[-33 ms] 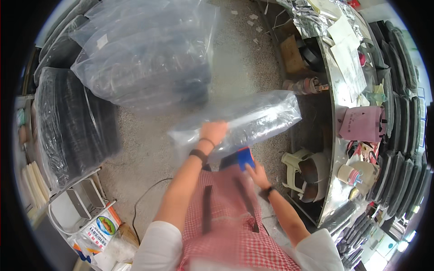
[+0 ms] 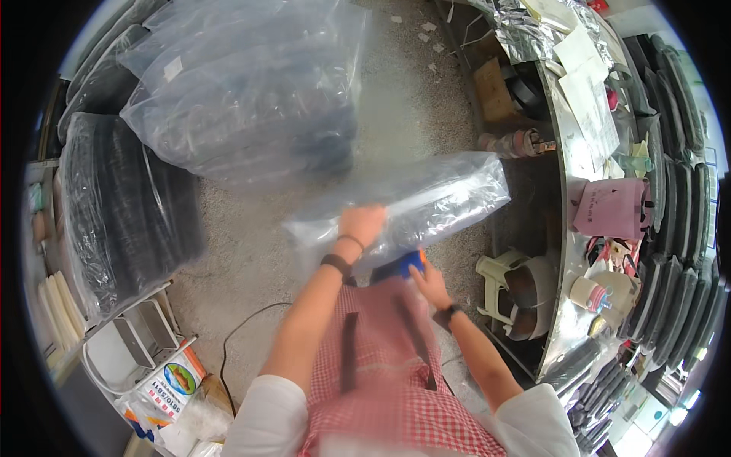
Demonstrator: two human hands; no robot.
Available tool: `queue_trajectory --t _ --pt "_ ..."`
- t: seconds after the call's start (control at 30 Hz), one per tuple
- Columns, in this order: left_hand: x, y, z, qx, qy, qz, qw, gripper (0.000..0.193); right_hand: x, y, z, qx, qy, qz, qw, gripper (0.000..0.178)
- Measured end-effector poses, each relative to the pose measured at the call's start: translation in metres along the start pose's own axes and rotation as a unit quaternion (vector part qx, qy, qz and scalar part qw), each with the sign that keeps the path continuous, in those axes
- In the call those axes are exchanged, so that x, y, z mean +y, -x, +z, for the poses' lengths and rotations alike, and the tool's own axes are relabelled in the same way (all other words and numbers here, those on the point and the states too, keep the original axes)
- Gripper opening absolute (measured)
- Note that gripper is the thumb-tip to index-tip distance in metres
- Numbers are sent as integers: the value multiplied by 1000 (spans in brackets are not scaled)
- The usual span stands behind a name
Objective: The person places items into large plastic bags and seals the bags using a tape dispenser by hand.
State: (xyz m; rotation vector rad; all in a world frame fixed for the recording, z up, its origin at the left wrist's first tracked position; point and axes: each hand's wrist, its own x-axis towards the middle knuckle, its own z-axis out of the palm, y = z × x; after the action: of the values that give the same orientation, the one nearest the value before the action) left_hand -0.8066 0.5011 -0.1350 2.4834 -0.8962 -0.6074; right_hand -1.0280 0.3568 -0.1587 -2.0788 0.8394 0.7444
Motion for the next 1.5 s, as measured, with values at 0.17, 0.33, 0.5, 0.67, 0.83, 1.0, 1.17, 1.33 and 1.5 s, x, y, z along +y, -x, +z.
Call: queue_trajectory --t 0.17,0.33,0.5,0.67,0.83,1.0,1.17,1.33,1.5 --pt "-23 35 -2 -34 -5 -5 999 31 -62 8 -16 -78 141 -146 976 53" --pt "-67 132 -26 107 -30 -91 990 38 -161 65 -91 -305 -202 -57 929 49" --pt "-76 159 25 188 69 -121 972 26 -249 31 -9 -85 -376 -115 915 37" --pt "-88 149 45 231 126 -100 960 20 -215 -58 62 -41 -255 -31 966 43" --pt "-129 101 29 282 97 -150 943 16 -255 77 15 -132 -431 -63 890 41" --pt "-171 57 -9 279 165 -127 937 28 -165 135 32 -114 -247 -143 952 41" --pt "-177 66 -6 286 165 -101 938 27 -154 64 86 -144 -102 -34 984 38" --pt "-128 88 -1 225 54 -47 972 27 -67 -4 155 -6 31 -218 975 37" --pt "-121 84 -9 -4 -40 70 997 68 10 31 26 -39 108 -229 967 32"
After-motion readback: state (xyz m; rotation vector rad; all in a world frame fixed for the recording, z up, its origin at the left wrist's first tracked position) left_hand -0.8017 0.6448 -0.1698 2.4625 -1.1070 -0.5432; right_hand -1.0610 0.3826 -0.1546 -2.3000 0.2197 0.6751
